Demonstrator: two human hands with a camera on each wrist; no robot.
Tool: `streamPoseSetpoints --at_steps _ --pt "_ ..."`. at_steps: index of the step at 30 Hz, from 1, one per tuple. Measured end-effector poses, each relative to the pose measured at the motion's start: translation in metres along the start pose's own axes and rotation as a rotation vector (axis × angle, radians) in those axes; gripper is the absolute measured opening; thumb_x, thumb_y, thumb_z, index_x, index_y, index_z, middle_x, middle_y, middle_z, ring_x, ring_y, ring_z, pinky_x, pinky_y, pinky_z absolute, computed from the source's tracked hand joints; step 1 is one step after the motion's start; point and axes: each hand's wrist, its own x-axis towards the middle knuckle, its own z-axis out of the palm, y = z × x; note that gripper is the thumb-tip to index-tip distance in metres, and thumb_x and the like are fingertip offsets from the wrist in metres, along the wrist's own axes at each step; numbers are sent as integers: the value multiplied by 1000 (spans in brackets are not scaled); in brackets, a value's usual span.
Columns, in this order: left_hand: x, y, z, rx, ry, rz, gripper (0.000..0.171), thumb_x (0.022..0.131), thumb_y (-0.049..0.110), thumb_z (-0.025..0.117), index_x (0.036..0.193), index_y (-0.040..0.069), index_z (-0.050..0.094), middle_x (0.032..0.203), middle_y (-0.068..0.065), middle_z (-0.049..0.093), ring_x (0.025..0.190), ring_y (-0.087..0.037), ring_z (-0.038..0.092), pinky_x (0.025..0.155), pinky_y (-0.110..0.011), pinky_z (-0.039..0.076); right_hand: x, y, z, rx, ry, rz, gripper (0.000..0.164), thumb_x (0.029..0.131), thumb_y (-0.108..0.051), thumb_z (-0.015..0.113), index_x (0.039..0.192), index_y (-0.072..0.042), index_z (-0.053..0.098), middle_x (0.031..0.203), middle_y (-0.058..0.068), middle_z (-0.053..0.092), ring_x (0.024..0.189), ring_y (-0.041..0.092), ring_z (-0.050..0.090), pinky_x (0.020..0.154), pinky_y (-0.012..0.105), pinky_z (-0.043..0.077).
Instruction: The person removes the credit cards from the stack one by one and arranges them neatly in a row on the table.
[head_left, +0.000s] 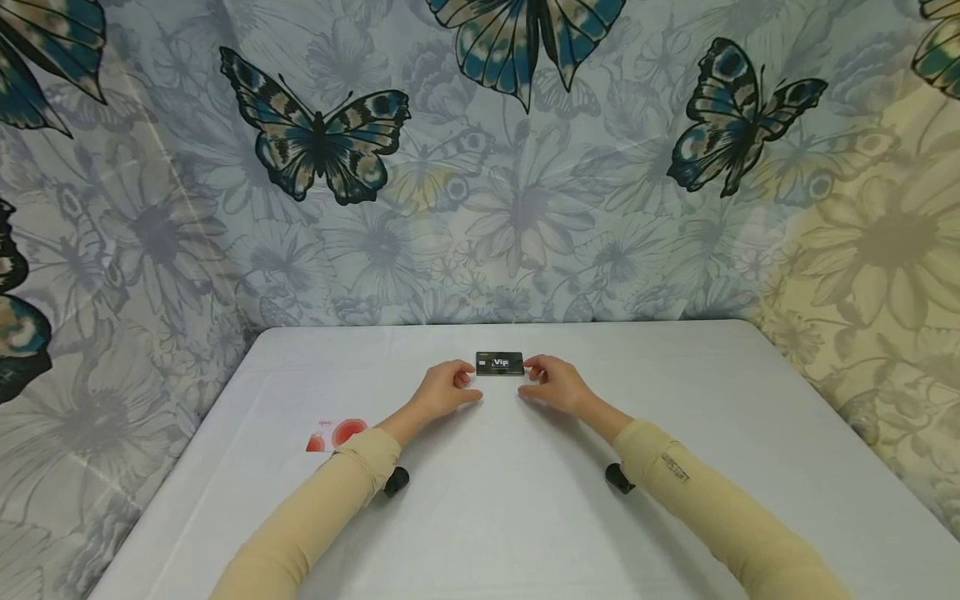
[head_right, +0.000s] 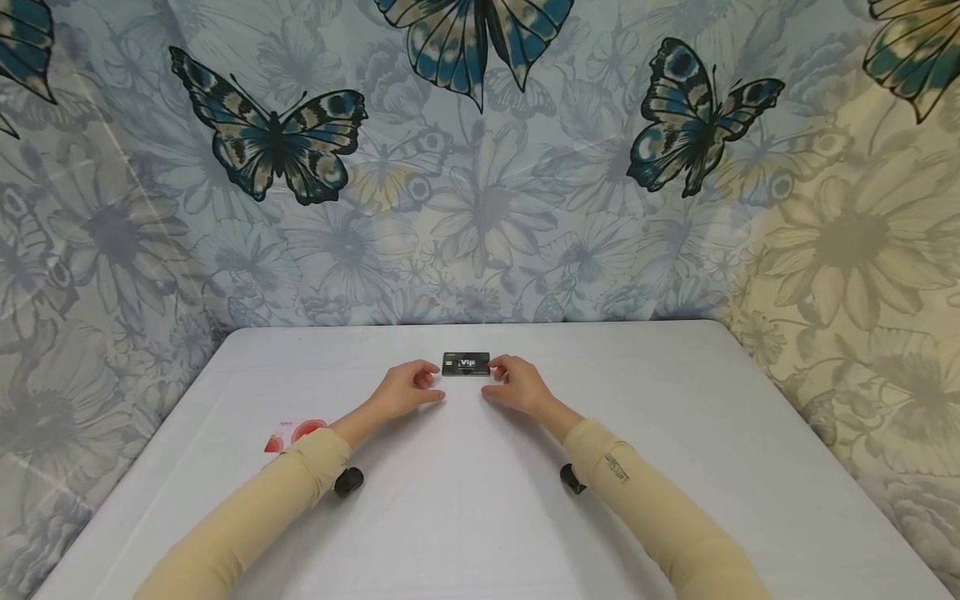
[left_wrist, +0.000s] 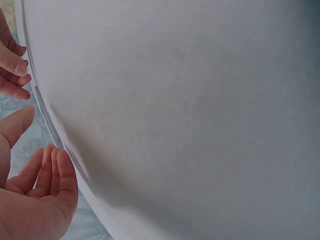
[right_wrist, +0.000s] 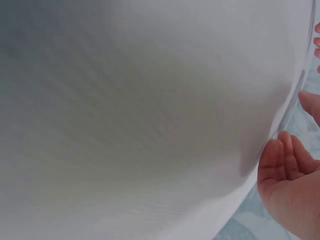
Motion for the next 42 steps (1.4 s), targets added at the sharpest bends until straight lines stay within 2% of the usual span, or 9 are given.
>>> streamPoseSetpoints --at_steps 14,21,34,42 --pt "16 -3 3 6 33 -42 41 83 15 78 117 -2 63 95 -5 60 86 -19 54 80 -33 46 17 1 0 -27 9 29 49 83 -16 77 123 6 59 100 13 62 85 24 54 78 38 46" --pt "26 -4 5 55 47 -33 42 83 16 77 118 -2 62 95 -6 60 87 -20 54 81 -34 46 25 6 2 -40 15 26 51 82 -18 78 122 8 59 103 16 62 88 26 55 82 41 46" --pt "37 -3 9 81 26 -71 49 83 20 78 123 -3 60 99 -9 60 92 -23 56 86 -37 47 26 4 5 -78 19 31 53 84 -22 76 124 7 57 108 19 61 108 38 51 96 50 39" --pt "45 -1 9 161 -23 -115 55 83 27 78 127 -1 59 95 -5 56 87 -18 48 84 -35 44 29 5 5 -112 -15 63 56 85 -26 75 128 6 55 113 19 57 111 39 48 98 50 38"
